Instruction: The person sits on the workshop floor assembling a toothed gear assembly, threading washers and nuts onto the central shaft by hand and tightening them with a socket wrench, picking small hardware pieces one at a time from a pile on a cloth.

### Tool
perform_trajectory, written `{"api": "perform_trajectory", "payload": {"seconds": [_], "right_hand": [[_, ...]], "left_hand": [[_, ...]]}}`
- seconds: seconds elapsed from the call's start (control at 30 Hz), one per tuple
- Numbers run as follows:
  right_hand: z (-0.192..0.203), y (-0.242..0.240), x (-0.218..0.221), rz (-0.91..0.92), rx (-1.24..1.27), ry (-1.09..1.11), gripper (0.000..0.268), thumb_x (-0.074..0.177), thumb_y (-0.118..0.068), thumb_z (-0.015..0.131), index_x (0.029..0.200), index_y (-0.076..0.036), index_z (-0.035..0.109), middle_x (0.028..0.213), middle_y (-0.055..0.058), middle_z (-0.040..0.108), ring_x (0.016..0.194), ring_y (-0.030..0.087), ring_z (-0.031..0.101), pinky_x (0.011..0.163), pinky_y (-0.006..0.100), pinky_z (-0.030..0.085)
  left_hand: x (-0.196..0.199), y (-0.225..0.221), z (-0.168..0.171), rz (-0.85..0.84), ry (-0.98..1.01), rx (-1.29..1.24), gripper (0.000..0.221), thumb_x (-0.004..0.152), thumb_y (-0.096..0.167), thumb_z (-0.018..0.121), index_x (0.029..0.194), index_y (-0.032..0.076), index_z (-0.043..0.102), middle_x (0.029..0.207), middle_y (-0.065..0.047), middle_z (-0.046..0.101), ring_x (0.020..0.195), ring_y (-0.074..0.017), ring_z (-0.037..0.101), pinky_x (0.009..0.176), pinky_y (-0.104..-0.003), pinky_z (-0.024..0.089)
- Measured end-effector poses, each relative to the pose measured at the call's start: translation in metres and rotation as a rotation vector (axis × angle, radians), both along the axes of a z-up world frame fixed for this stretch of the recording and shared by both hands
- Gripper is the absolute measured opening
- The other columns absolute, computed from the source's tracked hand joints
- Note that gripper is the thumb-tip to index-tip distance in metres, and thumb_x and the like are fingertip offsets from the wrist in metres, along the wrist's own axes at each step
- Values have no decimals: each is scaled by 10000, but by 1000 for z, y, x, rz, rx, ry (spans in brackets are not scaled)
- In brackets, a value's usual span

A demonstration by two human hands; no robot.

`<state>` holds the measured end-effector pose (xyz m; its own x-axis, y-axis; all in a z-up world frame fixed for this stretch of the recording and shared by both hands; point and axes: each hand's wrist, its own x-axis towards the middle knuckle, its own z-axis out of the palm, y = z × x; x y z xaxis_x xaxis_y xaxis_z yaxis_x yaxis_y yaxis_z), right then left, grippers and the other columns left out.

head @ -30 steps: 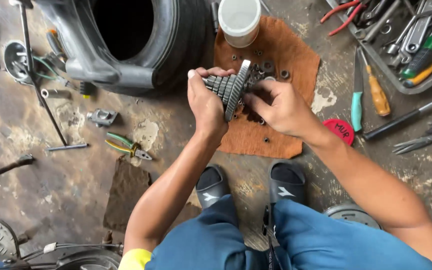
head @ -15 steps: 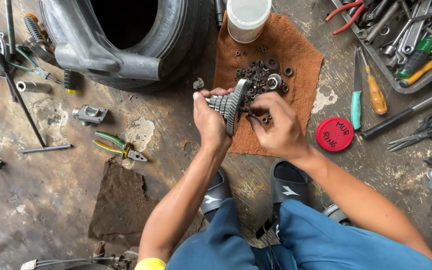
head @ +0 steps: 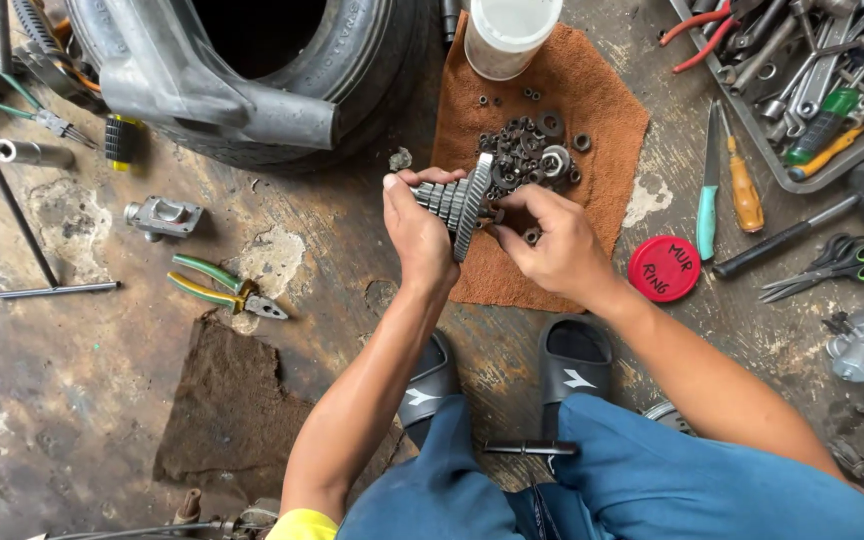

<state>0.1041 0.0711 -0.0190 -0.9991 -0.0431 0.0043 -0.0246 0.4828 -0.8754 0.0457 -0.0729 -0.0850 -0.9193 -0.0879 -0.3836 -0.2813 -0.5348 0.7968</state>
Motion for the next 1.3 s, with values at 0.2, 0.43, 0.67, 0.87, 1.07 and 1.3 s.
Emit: {"api": "perform_trajectory", "payload": {"seconds": [0.2,0.43,0.67,0.87,1.07,1.3], "right_hand": [[-7,4,5,-30,73,76,183,920,59,673,1103,52,664,935,212,703,831,354,724,666,400,612],[-161,18,95,285,637,-132,267,898,29,515,1090,35,700,959,223,658,813,314,719,707,381,630],[-145,-6,61,166,550,-146,237,969,-174,622,1073,24,702,918,171,634,765,274,707,656,333,586],[-176,-10,26,51,468,-35,247,1009,-183,681,1016,63,687,847,186,640,659,256,683,538,291,570],[-124,-2,28,-95,-18,-81,159,927,-26,713,1066,46,686,913,205,682,757,290,711,629,342,604],[-19,1,44,-247,-797,-3,250,848,87,708,1081,103,617,950,260,705,750,238,761,651,303,661]], "left_hand": [[-6,1,6,37,-29,37,301,1138,355,235,1020,146,415,836,-127,653,894,-289,729,888,-408,578],[-6,-27,-16,82,-266,121,261,1120,348,244,1027,165,406,892,-104,673,911,-275,724,828,-399,598],[-5,-44,-57,171,-495,297,236,1089,365,336,956,208,453,918,-53,663,779,-213,666,741,-411,568],[-7,-44,-41,191,-521,373,270,1090,353,345,911,204,481,880,-52,647,760,-223,694,689,-374,598],[-1,-33,-8,102,-417,285,263,1105,361,296,969,192,445,899,-71,621,842,-231,676,789,-396,594],[5,-23,37,36,-218,214,266,1124,351,276,1003,157,412,845,-106,592,935,-287,680,885,-399,580]]}}
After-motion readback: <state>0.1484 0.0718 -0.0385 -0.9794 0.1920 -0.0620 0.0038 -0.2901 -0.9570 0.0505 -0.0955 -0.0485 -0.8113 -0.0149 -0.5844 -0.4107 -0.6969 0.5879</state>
